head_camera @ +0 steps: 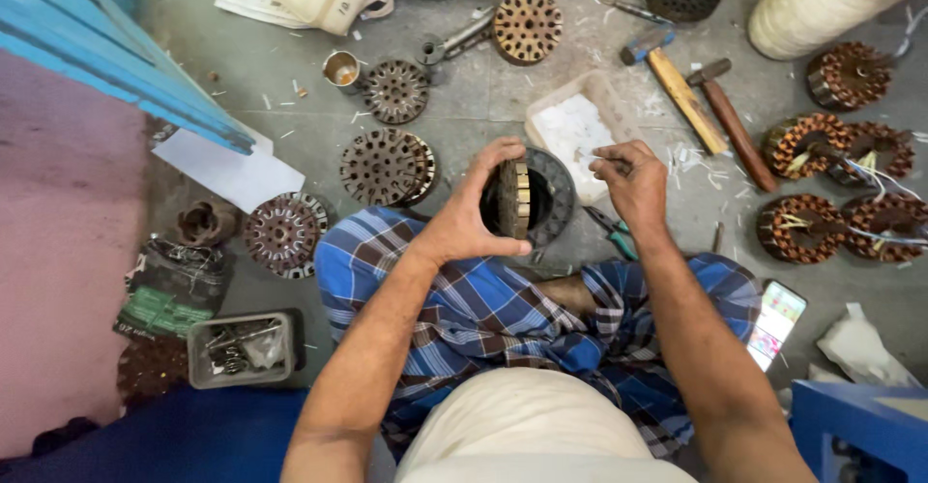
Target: The person sits on the floor and inserts small white rectangular pieces into slots on a circular metal component. They repeatedly pick up pieces from a nearby container and place them into the component, occasionally adjusting the component's position.
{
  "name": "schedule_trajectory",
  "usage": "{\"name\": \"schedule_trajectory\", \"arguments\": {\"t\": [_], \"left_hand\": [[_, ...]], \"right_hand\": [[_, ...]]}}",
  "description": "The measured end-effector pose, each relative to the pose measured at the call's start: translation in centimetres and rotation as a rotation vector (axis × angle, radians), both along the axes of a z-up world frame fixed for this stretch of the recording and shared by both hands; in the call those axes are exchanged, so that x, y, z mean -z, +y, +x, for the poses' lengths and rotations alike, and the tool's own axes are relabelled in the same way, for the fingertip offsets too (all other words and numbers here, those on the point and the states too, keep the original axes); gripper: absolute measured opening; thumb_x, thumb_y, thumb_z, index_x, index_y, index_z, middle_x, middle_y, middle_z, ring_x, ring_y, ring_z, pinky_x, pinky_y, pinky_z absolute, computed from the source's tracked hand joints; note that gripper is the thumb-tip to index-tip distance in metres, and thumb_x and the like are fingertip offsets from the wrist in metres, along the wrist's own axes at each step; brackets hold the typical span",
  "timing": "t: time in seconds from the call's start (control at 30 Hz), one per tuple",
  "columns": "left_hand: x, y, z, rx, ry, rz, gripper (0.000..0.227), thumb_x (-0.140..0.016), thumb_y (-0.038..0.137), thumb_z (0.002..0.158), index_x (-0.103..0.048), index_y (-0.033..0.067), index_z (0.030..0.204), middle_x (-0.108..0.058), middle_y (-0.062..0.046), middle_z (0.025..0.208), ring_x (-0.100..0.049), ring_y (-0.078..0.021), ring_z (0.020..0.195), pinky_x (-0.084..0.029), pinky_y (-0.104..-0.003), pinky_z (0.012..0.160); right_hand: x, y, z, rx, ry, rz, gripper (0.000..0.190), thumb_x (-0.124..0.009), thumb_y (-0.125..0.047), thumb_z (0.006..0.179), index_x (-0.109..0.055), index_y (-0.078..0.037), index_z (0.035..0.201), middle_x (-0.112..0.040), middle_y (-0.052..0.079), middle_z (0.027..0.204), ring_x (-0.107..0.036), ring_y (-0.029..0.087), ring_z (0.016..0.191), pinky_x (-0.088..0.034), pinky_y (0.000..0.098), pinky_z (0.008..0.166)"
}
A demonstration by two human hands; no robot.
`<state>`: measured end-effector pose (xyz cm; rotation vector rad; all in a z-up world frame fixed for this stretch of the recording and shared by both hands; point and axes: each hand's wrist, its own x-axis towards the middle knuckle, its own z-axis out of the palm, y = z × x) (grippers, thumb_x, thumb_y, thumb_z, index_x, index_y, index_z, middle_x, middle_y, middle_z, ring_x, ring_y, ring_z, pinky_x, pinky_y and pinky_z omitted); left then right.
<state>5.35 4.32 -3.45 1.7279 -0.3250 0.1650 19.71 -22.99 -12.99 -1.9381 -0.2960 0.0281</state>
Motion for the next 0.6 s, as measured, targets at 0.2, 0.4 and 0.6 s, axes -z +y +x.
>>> {"name": "schedule_trajectory", "arguments": {"t": [0.2,0.4,0.6], "left_hand": [[-0.1,-0.2,-0.3,0.018,-0.034,0.072,0.110,-0.097,0.020,0.059,-0.042,0.0114,0.154,-0.035,-0.011,0.166,-0.037,-0.0315,0.156,-0.033,-0.044,0.130],[0.5,-0.8,-0.1,0.020,-0.041,0.075,0.111,-0.098,0.020,0.058,-0.041,0.0112,0.152,-0.033,-0.010,0.167,-0.036,-0.0307,0.156,-0.033,-0.043,0.130],[1.7,-1.3,0.3,0.092,-0.019,-0.111,0.112,-0.099,0.013,0.065,-0.034,0.0109,0.156,-0.032,-0.011,0.168,-0.029,-0.0287,0.162,-0.026,-0.044,0.136]], "right_hand": [[-1.6,0.1,-1.2,-0.014,-0.055,-0.014,0.016,-0.079,0.003,0.089,-0.076,0.002,0.105,-0.072,0.009,0.104,-0.072,0.014,0.091,-0.058,0.0261,0.080],[-2.7,0.2,-1.9,-0.034,-0.054,-0.040,0.016,-0.080,0.001,0.089,-0.077,-0.001,0.105,-0.073,0.008,0.103,-0.072,0.014,0.089,-0.058,0.0259,0.080],[-3.2,0.6,-2.3,-0.030,-0.027,-0.018,0.016,-0.081,0.001,0.089,-0.077,-0.002,0.104,-0.074,0.007,0.102,-0.071,0.013,0.088,-0.057,0.0255,0.079]]}}
